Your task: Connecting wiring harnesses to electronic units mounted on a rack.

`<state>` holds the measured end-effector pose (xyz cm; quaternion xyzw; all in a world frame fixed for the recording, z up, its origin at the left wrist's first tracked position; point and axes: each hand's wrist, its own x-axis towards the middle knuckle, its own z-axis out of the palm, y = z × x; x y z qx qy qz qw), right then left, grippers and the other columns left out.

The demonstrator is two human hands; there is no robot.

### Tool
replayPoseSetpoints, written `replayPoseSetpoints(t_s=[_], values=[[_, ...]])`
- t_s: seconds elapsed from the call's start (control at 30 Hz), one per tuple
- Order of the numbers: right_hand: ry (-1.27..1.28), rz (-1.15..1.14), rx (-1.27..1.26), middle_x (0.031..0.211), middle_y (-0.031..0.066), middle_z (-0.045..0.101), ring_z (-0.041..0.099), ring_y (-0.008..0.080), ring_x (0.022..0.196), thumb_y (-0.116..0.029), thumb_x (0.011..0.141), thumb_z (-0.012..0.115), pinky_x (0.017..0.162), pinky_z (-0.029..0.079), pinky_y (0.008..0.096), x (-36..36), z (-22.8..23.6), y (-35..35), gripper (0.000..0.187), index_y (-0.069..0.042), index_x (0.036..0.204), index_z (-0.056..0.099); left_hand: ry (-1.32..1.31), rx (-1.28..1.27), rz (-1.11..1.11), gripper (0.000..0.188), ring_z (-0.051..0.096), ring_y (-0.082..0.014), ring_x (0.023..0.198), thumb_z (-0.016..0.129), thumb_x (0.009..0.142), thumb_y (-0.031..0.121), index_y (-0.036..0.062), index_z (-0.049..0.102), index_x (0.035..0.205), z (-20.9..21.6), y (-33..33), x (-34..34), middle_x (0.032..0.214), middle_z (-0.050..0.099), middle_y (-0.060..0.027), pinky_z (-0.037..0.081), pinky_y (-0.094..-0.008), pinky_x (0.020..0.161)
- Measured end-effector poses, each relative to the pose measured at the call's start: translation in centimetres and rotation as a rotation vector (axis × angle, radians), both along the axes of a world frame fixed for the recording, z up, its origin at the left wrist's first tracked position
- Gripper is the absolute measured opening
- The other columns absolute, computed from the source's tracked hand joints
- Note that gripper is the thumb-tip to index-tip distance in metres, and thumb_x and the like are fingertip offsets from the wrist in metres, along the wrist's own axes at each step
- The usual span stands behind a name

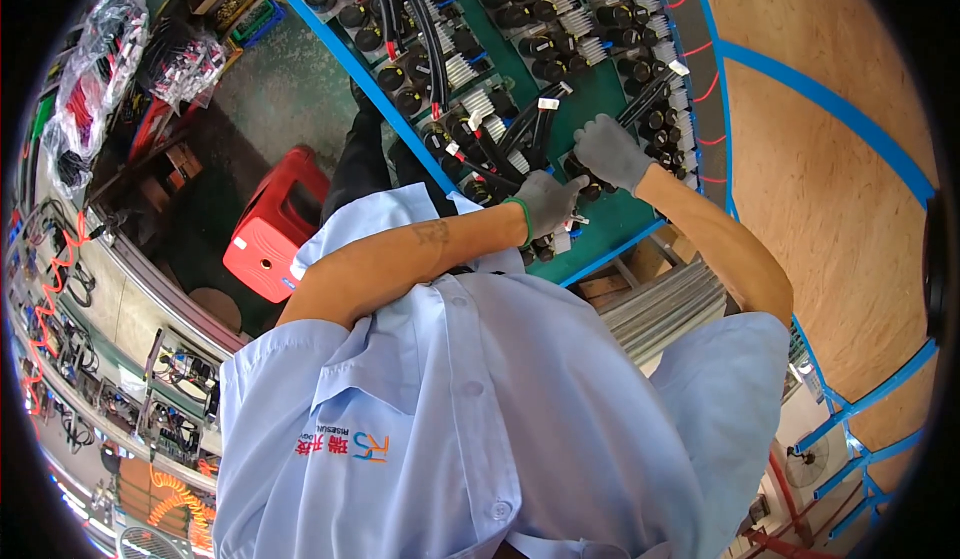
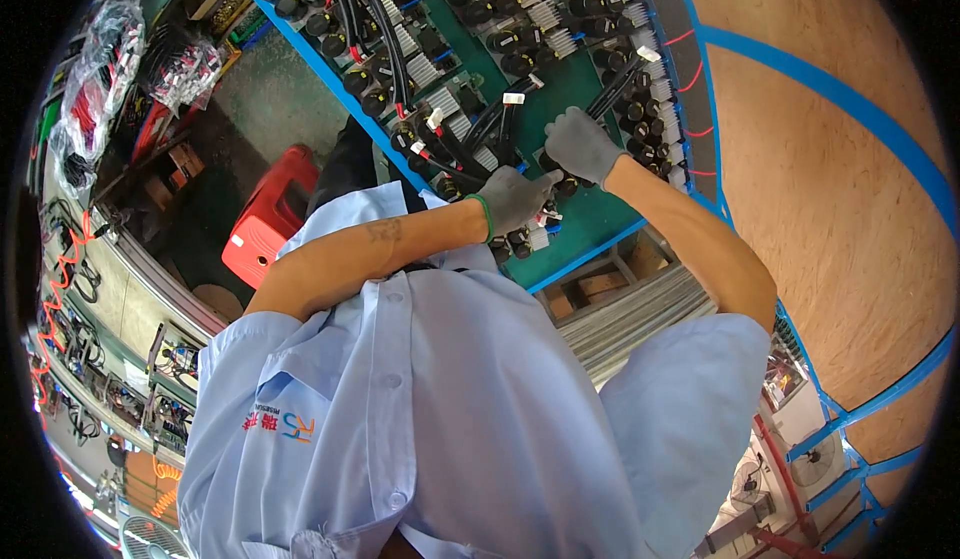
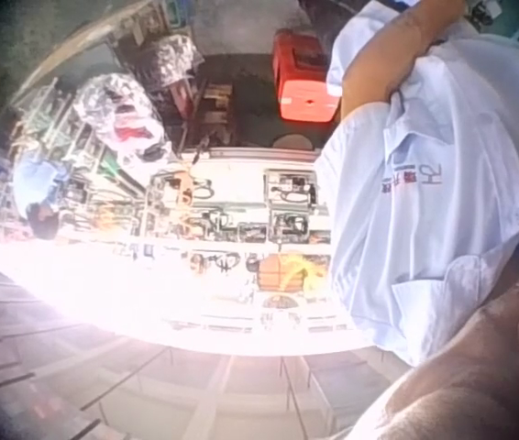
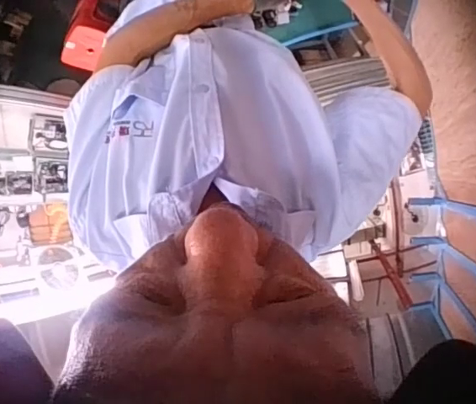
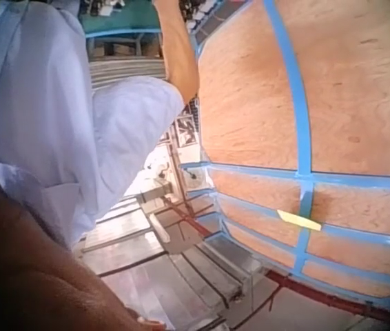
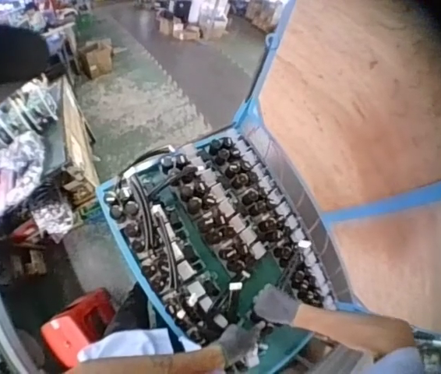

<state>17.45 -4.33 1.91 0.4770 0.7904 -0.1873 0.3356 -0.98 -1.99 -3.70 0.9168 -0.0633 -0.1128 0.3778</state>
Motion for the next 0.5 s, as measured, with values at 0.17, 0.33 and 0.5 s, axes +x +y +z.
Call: replayPoseSetpoints(t_s=[0.17, 0.33, 0.5], values=[[-0.009, 0.051, -0.082, 0.083, 0.0015, 0.067, 0.067, 0.0194, 0.083, -0.021, 0.083, 0.066, 0.069, 0.046, 0.0338, -0.8, 0.1, 0.3, 0.012, -0.015, 0.076, 0.073, 0.333, -0.171, 0.021, 0.057, 0.06, -0.0203, 0.051, 0.05, 0.099, 0.017, 0.0079, 0.033, 0.153, 3.3, 2.5, 0.5, 0.066, 0.058, -0.0032, 0.043, -0.0349, 0.042], [0.03, -0.008, -0.104, 0.085, 0.0037, 0.068, 0.07, 0.0218, 0.079, -0.019, 0.083, 0.065, 0.062, 0.051, 0.0348, -0.1, -0.9, -0.2, 0.012, -0.012, 0.076, 0.073, 0.284, -0.1, 0.005, 0.057, 0.065, -0.0222, 0.055, 0.052, 0.096, 0.016, 0.0081, 0.037, 0.151, 3.9, 2.9, 0.3, 0.063, 0.06, -0.0013, 0.047, -0.036, 0.045], [0.086, -0.089, -0.077, 0.085, 0.0069, 0.07, 0.072, 0.024, 0.079, -0.016, 0.081, 0.065, 0.06, 0.054, 0.0363, 0.2, -2.1, -0.5, 0.012, -0.01, 0.076, 0.074, 0.279, 0.041, -0.108, 0.055, 0.071, -0.0214, 0.069, 0.061, 0.092, 0.021, 0.0074, 0.048, 0.143, 5.7, 4.5, -0.1, 0.098, 0.071, -0.0071, 0.052, -0.036, 0.055]])
